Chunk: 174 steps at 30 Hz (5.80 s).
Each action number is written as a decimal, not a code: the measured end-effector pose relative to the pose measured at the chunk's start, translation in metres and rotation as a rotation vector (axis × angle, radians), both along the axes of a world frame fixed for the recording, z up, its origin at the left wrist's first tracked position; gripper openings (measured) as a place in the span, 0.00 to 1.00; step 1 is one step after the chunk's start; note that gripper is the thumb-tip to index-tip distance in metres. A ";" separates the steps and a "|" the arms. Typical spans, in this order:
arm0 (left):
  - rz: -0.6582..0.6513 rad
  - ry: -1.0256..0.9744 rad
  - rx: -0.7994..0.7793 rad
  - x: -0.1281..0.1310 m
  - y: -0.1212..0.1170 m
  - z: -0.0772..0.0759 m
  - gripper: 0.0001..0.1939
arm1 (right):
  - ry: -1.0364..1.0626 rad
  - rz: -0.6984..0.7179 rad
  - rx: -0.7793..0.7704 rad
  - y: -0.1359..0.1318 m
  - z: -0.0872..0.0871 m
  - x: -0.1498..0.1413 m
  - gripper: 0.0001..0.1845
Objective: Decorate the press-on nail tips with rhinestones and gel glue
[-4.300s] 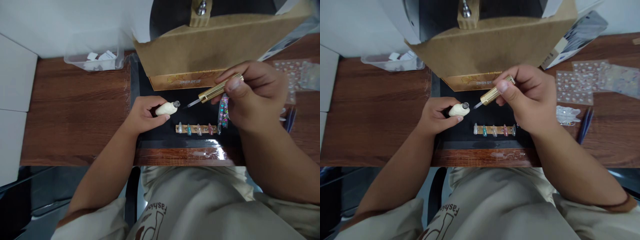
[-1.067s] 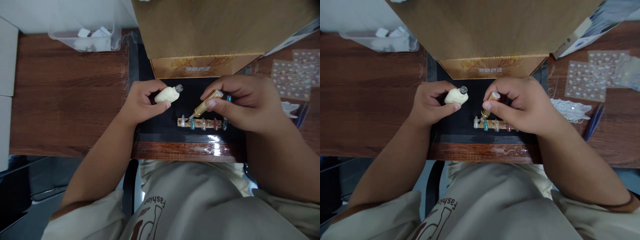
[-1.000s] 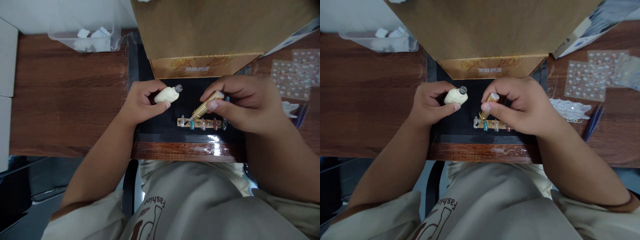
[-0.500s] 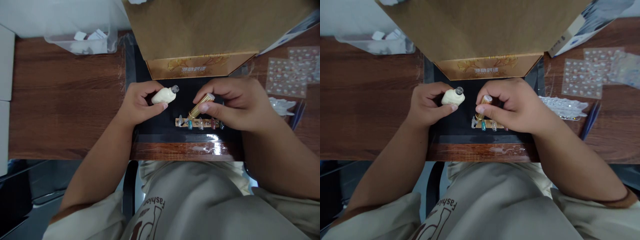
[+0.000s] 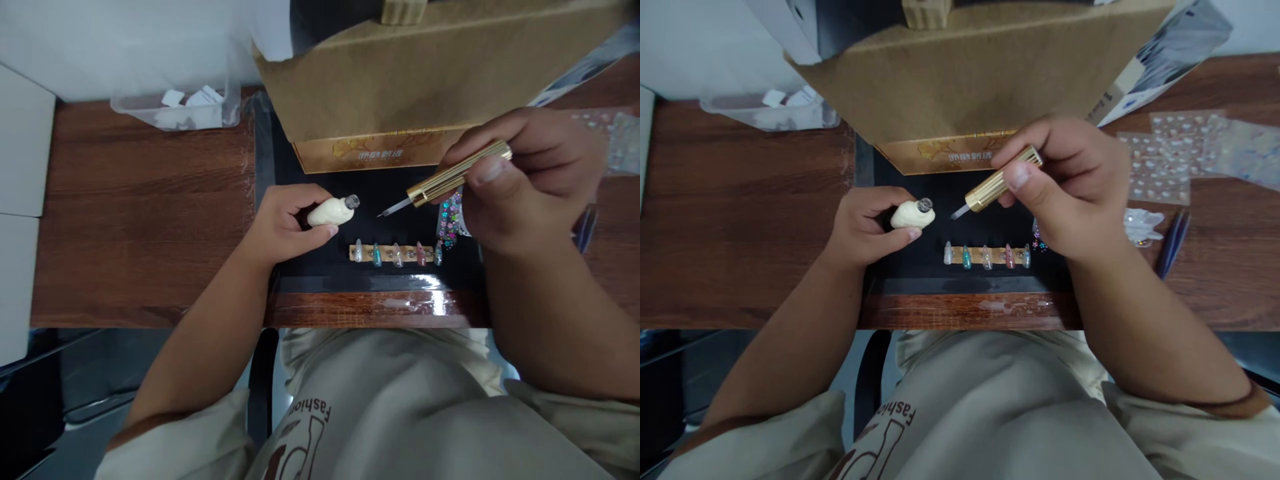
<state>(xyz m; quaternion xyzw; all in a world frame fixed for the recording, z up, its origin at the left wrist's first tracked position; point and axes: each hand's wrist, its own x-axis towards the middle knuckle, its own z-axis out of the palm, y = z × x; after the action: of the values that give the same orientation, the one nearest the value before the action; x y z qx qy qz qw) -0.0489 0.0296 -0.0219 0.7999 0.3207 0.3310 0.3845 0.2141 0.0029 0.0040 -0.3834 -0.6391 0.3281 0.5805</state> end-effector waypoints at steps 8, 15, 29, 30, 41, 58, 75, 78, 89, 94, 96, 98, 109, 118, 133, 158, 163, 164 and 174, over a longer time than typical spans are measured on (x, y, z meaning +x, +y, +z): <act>-0.027 0.057 0.014 0.005 -0.001 0.004 0.07 | 0.086 -0.101 0.063 0.002 -0.007 -0.010 0.09; -0.039 0.036 0.017 0.007 -0.002 0.002 0.07 | 0.020 -0.067 0.031 -0.004 0.005 -0.011 0.06; -0.056 0.075 0.028 0.008 -0.001 0.003 0.07 | -0.330 0.051 -0.059 -0.009 0.003 -0.016 0.08; -0.057 0.080 0.031 0.008 -0.001 0.003 0.07 | -0.364 0.072 -0.065 -0.009 0.004 -0.016 0.08; -0.048 0.072 0.045 0.009 -0.002 0.003 0.08 | -0.315 0.030 -0.111 -0.010 0.012 -0.019 0.08; -0.008 0.041 -0.047 -0.001 0.003 0.000 0.08 | -0.259 0.294 -0.354 0.004 0.012 0.008 0.14; 0.001 0.053 -0.051 0.000 0.002 0.000 0.08 | -0.340 0.261 -0.397 0.008 0.012 0.009 0.10; -0.003 0.060 -0.057 0.000 0.001 0.001 0.08 | -0.317 0.279 -0.407 0.006 0.013 0.007 0.11; -0.022 0.011 -0.014 -0.002 0.004 -0.005 0.10 | -0.376 0.279 -0.381 0.011 0.010 0.009 0.09; -0.018 0.012 -0.027 -0.001 0.002 -0.002 0.08 | -0.338 0.312 -0.397 0.008 0.010 0.006 0.10; -0.008 0.021 -0.032 -0.001 0.002 -0.001 0.07 | -0.369 0.319 -0.382 0.009 0.009 0.005 0.10; -0.012 0.008 -0.022 -0.001 0.002 -0.002 0.08 | -0.388 0.305 -0.387 0.011 0.008 0.006 0.09; -0.010 0.026 -0.033 0.000 0.002 -0.002 0.09 | -0.360 0.342 -0.423 0.007 0.012 0.004 0.11; -0.013 0.008 -0.037 -0.001 0.002 -0.004 0.09 | -0.348 0.297 -0.403 0.009 0.013 0.007 0.14; -0.001 -0.007 -0.054 -0.001 0.002 -0.005 0.10 | -0.401 0.289 -0.397 0.010 0.014 0.004 0.12; 0.003 -0.005 -0.059 -0.001 0.001 -0.004 0.08 | -0.455 0.416 -0.426 0.000 0.016 -0.002 0.09; -0.012 -0.027 -0.025 -0.001 0.003 -0.005 0.10 | -0.465 0.345 -0.380 0.003 0.021 0.004 0.08; -0.010 -0.027 -0.021 -0.001 0.003 -0.006 0.10 | -0.453 0.334 -0.377 0.003 0.022 0.004 0.07; 0.027 0.008 -0.100 -0.001 0.000 -0.004 0.10 | -0.503 0.383 -0.357 0.001 0.019 0.000 0.08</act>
<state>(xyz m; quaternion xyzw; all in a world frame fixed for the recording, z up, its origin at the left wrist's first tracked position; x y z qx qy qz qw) -0.0504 0.0295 -0.0255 0.7766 0.3492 0.3163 0.4182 0.2142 0.0040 0.0229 -0.4205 -0.7549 0.4328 0.2570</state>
